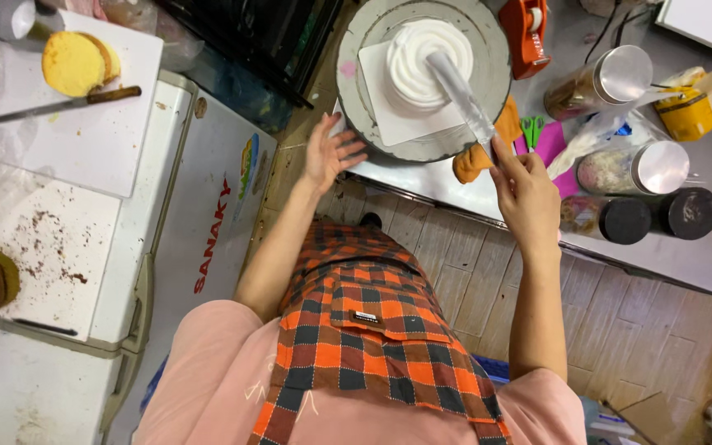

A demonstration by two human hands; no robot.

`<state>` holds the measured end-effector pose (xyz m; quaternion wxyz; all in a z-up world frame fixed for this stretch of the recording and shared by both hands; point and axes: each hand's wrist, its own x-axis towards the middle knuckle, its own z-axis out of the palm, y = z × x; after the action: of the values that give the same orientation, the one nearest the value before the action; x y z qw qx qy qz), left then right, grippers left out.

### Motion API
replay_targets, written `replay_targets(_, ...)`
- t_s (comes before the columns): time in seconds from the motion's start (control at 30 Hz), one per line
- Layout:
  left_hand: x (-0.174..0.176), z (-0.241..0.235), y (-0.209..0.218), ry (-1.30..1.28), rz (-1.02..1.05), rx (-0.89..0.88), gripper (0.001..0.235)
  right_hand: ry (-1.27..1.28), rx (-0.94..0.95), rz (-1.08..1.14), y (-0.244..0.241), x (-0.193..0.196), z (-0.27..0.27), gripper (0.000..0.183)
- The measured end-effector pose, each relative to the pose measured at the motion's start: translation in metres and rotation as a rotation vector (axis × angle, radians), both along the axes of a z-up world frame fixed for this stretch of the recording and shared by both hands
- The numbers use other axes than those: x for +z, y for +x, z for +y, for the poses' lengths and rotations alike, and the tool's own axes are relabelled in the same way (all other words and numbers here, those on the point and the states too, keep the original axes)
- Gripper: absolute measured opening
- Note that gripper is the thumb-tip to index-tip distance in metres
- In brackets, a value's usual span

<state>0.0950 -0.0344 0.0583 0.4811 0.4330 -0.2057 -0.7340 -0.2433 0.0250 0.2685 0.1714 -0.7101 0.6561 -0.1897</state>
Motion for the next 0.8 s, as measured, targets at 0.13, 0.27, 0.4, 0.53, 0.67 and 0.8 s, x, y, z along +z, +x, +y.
replay_targets(0.13, 0.013, 0.02, -0.027, 0.192, 0.135, -0.069, 0.119, 0.015, 0.023, -0.003, 0.003, 0.0, 0.003, 0.043)
replay_targets(0.27, 0.01, 0.023, -0.023, 0.113, 0.067, -0.209, 0.123, 0.051, 0.035, -0.131, -0.008, -0.005, 0.002, 0.041)
replay_targets(0.4, 0.005, 0.001, 0.003, -0.066, -0.051, -0.026, 0.124, -0.028, -0.027, -0.123, -0.022, -0.007, -0.001, 0.043)
replay_targets(0.53, 0.002, 0.006, -0.005, 0.058, -0.002, -0.013, 0.124, -0.014, -0.009, -0.146, -0.024, -0.011, -0.002, 0.042)
replay_targets(0.67, 0.001, 0.017, -0.026, 0.194, 0.165, -0.153, 0.12, 0.023, -0.022, -0.134, -0.02, -0.011, -0.011, 0.041)
replay_targets(0.8, -0.001, -0.001, -0.003, -0.001, 0.047, -0.014, 0.126, -0.028, 0.014, -0.134, -0.016, -0.013, -0.024, 0.041)
